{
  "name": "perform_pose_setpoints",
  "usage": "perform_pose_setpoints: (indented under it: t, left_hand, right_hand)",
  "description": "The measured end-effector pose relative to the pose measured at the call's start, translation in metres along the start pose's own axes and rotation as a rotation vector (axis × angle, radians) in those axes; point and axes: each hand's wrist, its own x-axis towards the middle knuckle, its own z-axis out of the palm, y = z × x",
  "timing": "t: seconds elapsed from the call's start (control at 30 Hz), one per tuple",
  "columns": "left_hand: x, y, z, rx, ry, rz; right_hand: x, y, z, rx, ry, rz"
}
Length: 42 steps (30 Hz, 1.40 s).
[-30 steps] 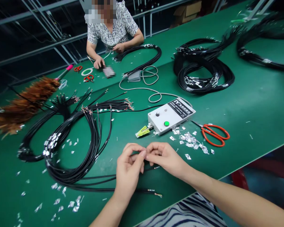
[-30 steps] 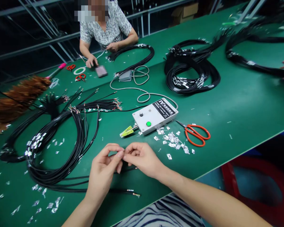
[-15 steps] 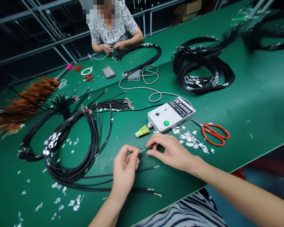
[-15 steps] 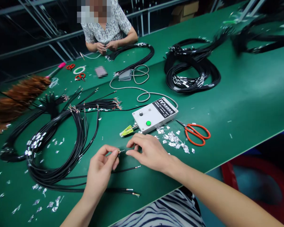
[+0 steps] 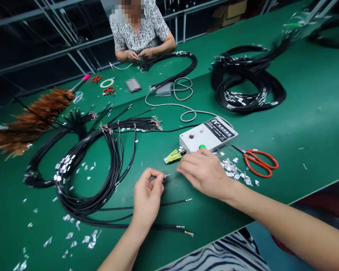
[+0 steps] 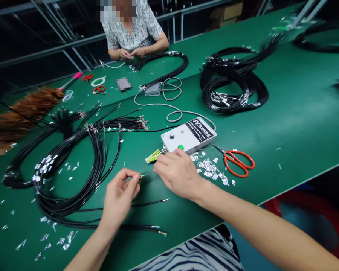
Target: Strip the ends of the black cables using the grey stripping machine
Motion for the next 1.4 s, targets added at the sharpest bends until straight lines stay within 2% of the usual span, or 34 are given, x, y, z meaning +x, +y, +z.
perform_pose_setpoints:
  t: [0.1,0.27,0.37,0.63,0.93,1.23,1.33,1.4]
  left_hand:
    - [0.011,0.002,-0.003,-0.048,0.013,0.018]
    - [0.026,0.001,-0.003,-0.060,0.026,0.053]
    - [0.033,-0.003,-0.003,-0.058,0.042,0.066]
    - [0.046,-0.014,0.000,-0.057,0.094,0.079]
    - [0.052,-0.015,0.011,-0.012,0.092,0.063]
    - [0.053,-0.016,0.011,0.091,0.094,0.083]
    - [0.052,-0.017,0.009,0.130,0.091,0.101]
    - [0.052,-0.018,0.008,0.149,0.084,0.112]
  right_hand:
    - [0.010,0.014,-0.003,-0.098,-0.041,0.040]
    - [0.036,0.031,0.004,-0.181,-0.312,-0.002]
    - [0.044,0.034,0.009,-0.204,-0.382,-0.002]
    - [0.045,0.032,0.014,-0.227,-0.312,-0.009]
    - [0.043,0.031,0.012,-0.242,-0.320,-0.006]
    - [0.040,0.027,0.012,-0.269,-0.310,-0.017]
    - [0.035,0.027,0.004,-0.212,-0.265,-0.013]
    - [0.025,0.029,-0.006,-0.153,-0.168,0.011]
